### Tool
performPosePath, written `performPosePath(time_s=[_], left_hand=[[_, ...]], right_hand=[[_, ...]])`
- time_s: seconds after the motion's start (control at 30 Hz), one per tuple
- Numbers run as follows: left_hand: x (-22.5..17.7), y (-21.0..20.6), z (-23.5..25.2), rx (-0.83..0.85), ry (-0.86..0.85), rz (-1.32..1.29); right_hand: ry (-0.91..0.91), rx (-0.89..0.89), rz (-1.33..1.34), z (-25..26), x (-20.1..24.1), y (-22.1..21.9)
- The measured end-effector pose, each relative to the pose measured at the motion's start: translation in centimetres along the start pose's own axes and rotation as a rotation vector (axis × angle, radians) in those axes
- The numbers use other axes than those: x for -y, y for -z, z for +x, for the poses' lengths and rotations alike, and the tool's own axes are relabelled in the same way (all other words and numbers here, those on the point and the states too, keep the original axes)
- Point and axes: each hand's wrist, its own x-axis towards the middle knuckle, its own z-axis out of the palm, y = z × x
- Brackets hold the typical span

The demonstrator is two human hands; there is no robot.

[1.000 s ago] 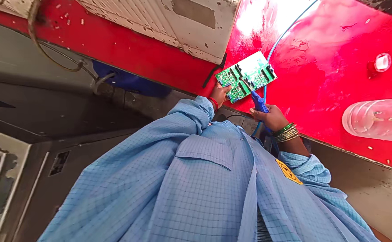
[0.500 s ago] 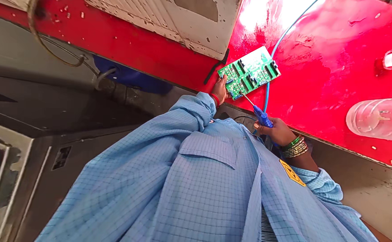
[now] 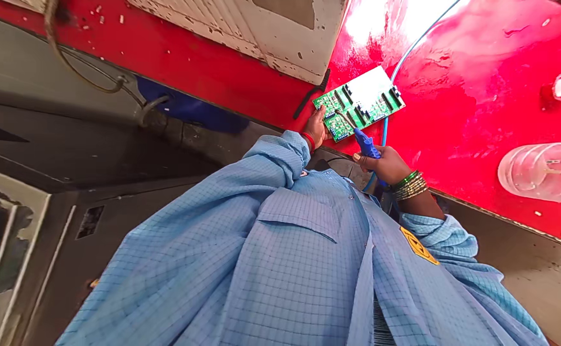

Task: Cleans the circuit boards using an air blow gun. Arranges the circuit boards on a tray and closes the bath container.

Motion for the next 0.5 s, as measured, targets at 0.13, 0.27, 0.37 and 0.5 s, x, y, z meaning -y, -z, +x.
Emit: performPosePath(time_s=[0.13, 0.27, 0.37, 0.5], left_hand=[[0.0, 0.0, 0.1, -0.011, -0.001, 0.001], [0.0, 0.0, 0.2, -0.007, 0.013, -0.011], [0.0, -0.1, 0.1, -0.015, 0.015, -0.005], [-0.2, -0.2, -0.2, -0.003, 0.021, 0.005]], right_hand=[[0.026, 0.066, -0.044, -0.7, 0.0, -0.8], [0.014, 0.026, -0.027, -0.2, -0.6, -0.3], [-0.041, -0.011, 0.013, 0.6, -0.7, 0.2], [-0.004, 0.029, -0.024, 0.6, -0.1, -0.2]])
